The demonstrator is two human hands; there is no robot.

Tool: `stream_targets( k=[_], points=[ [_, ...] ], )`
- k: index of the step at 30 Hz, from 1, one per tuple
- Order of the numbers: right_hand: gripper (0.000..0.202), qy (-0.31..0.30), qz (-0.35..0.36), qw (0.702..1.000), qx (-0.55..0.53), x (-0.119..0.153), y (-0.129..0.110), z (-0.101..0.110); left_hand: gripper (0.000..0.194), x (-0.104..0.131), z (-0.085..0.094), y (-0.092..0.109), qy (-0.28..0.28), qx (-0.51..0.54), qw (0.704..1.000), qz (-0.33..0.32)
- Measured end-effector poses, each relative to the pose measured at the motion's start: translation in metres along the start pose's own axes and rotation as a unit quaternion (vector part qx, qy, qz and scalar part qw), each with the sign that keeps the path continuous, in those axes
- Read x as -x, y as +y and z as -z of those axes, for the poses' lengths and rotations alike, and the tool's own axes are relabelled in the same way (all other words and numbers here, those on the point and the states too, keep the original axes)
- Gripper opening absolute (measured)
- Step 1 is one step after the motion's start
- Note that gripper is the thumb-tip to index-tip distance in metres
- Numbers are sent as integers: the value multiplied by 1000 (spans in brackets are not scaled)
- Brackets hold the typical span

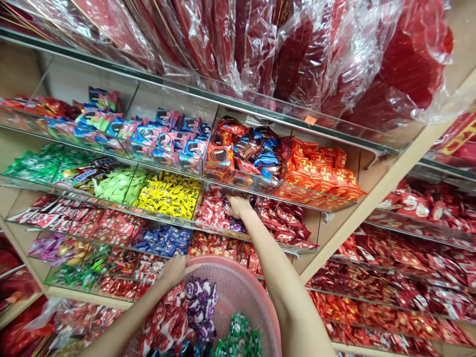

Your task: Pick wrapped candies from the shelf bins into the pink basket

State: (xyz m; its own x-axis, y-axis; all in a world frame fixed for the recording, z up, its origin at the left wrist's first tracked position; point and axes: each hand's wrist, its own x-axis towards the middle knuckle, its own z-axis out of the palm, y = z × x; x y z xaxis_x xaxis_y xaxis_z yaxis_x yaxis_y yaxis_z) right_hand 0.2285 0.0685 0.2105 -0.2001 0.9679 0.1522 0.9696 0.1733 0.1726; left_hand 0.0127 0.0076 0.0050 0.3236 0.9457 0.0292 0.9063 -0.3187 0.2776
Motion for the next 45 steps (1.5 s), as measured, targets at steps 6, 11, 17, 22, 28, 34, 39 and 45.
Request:
stream_targets(
  k=[6,11,17,22,28,34,39,45],
  points=[
    [55,46,7,999,-11,10,0,2,70,-1,-4,-2,7,-6,1000,-6],
    [53,123,17,990,-65,15,-2,3,72,-2,-7,-3,10,-4,1000,2],
    [52,172,11,979,-106,24,-7,6,72,-5,-8,-4,6,-11,1000,-1],
    [51,209,66,961,-169,59,-28,10,69,-5,-5,-2,0,-13,1000,-5],
    [54,196,83,938,-274,130,-69,-2,71,-5,-2,0,-17,-5,1000,-2],
    [54,93,55,922,-371,164,-90,-73,70,-4,0,2,-25,-8,1000,10],
    [53,19,42,905,-424,161,-91,-133,68,-5,-3,-1,-6,-9,1000,-4],
    [56,-33,43,906,-421,152,-98,-164,73,-3,-1,1,-13,13,1000,0]
  ],
)
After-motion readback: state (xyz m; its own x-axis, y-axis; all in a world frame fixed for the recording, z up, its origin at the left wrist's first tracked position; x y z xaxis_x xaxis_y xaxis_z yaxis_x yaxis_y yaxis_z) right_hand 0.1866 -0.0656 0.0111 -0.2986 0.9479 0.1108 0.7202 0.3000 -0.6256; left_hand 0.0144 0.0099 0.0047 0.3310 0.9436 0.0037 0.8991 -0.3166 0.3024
